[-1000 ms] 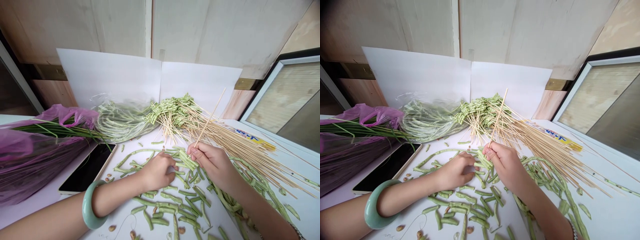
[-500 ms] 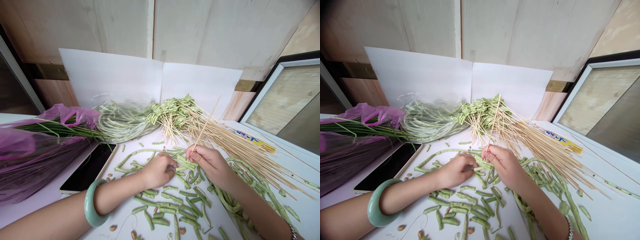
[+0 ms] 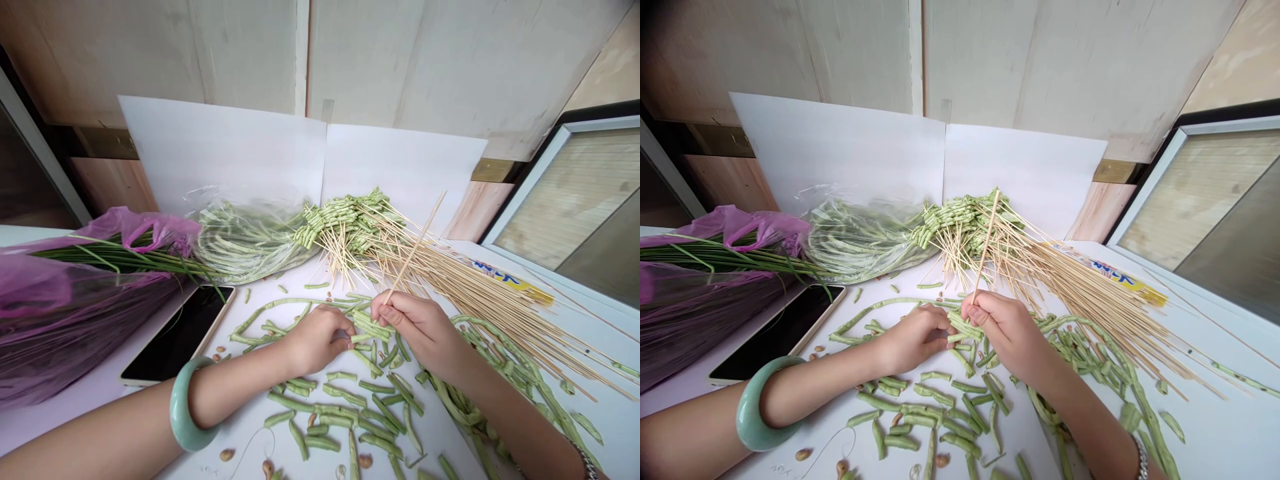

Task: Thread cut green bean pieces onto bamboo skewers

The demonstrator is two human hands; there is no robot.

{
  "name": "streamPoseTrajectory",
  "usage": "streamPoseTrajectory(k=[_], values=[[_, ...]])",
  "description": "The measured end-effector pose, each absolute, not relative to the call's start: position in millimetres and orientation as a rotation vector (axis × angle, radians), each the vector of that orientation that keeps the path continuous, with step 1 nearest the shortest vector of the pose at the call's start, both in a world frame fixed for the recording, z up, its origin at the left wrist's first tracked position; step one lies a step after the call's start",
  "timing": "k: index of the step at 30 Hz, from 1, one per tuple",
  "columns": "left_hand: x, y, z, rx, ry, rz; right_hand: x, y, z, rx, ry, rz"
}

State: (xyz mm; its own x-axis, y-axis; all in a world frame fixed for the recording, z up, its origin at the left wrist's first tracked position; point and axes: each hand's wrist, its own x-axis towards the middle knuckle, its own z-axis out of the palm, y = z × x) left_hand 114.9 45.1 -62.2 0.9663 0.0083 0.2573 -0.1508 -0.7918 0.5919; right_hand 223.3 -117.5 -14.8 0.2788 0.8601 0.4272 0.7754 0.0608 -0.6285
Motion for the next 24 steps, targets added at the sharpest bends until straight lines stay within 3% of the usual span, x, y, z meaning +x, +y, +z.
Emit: streamPoseTrajectory(k=[24], values=[[114.3,43.6,-62.1,2.458,-0.041,0.313,218.4,-115.0,-15.2,-1.691,-1.576,0.117]])
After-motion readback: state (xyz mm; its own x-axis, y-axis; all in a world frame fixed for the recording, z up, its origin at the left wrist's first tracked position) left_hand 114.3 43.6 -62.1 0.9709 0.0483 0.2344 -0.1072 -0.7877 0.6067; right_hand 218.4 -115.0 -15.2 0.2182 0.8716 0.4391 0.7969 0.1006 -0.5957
